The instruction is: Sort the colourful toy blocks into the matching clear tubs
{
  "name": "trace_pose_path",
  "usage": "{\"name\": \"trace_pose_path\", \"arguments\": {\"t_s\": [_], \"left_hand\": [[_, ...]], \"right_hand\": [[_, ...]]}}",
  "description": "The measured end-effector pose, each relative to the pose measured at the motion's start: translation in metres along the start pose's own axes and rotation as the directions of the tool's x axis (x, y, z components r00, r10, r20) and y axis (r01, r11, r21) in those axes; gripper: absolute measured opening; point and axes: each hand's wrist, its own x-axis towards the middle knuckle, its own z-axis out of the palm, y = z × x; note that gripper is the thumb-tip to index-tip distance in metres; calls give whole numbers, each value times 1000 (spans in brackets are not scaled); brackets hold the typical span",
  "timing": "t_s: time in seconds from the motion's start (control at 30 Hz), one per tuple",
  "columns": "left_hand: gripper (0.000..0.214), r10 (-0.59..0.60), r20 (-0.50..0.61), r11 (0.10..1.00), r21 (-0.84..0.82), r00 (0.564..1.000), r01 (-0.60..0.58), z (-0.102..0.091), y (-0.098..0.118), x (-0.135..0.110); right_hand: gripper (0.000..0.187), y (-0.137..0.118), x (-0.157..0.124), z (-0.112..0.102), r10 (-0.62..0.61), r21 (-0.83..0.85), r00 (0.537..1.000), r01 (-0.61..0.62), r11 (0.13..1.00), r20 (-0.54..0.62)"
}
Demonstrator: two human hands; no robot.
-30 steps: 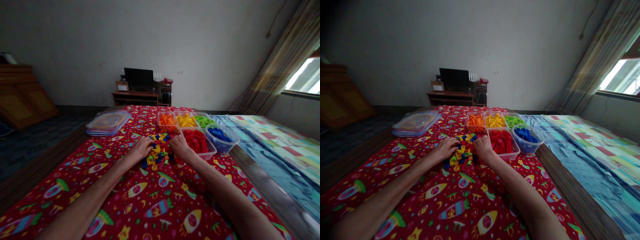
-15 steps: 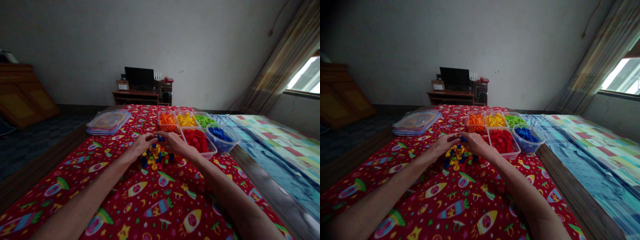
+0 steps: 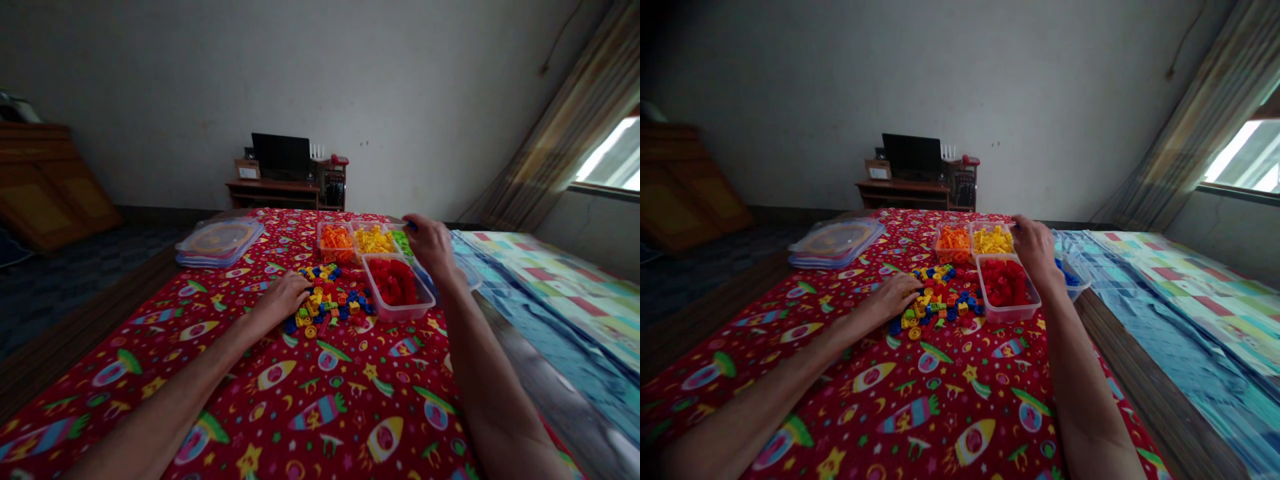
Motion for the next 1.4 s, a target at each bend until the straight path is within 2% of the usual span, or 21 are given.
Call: {"name": "trace_pose_path", "arguments": {"t_s": [0.1, 0.23, 0.3, 0.37, 0.43, 0.47, 0.5, 0.57, 0.6, 0.67, 0.73, 0.83, 0.93, 1.0, 1.17, 1.3, 1.4], "left_hand": [[21, 9, 2, 1000, 23, 1000, -9, 5, -3, -3], [19, -1, 22, 999, 47, 1000, 0, 3, -1, -2], [16, 0, 36, 999, 53, 999, -2, 1, 0, -1], [14, 0, 39, 998, 55, 999, -2, 0, 1, 0], [13, -8, 32, 998, 65, 999, 6, -1, 3, 1], [13, -19, 28, 997, 71, 999, 17, -3, 3, 2], [14, -34, 23, 997, 74, 999, 32, -5, 4, 3], [16, -79, 10, 994, 72, 997, 78, -11, 7, 5], [18, -104, 4, 992, 68, 995, 103, -14, 9, 6], [24, -144, -6, 988, 63, 990, 144, -19, 12, 8], [30, -166, -8, 984, 66, 986, 167, -23, 15, 9], [31, -156, 1, 985, 75, 988, 156, -24, 17, 9], [27, -124, 13, 990, 75, 992, 123, -21, 14, 9], [27, -115, 18, 991, 72, 993, 114, -20, 13, 8], [27, -135, 33, 988, 82, 990, 132, -21, 15, 8], [27, -115, 54, 990, 89, 992, 110, -23, 16, 9], [25, -99, 43, 991, 92, 994, 95, -22, 14, 9]], "right_hand": [[32, 38, 1, -11, 151, -141, 988, -146, 979, 29], [32, 63, -2, -15, 273, -253, 929, -210, 944, 248], [34, 59, -2, -15, 263, -253, 925, -194, 948, 276], [33, 43, 0, -15, 190, -223, 953, -138, 965, 236], [30, 16, 0, -14, 54, -166, 967, -13, 986, 247], [28, 0, -2, -11, -39, -122, 953, 79, 989, 300], [28, -17, -6, -8, -151, -58, 911, 187, 981, 384], [28, -49, -18, 4, -367, 62, 757, 400, 914, 541], [26, -63, -26, 11, -408, 95, 710, 437, 894, 574], [25, -83, -42, 27, -440, 118, 651, 477, 871, 618], [25, -93, -56, 40, -463, 132, 609, 508, 851, 644], [27, -92, -65, 48, -471, 135, 558, 538, 832, 683], [26, -86, -62, 50, -488, 163, 506, 556, 815, 711], [25, -84, -60, 52, -503, 181, 492, 563, 807, 711], [22, -86, -59, 60, -538, 174, 509, 597, 783, 672], [18, -84, -54, 54, -560, 166, 474, 644, 746, 679], [17, -82, -51, 46, -518, 145, 498, 608, 780, 696]]}}
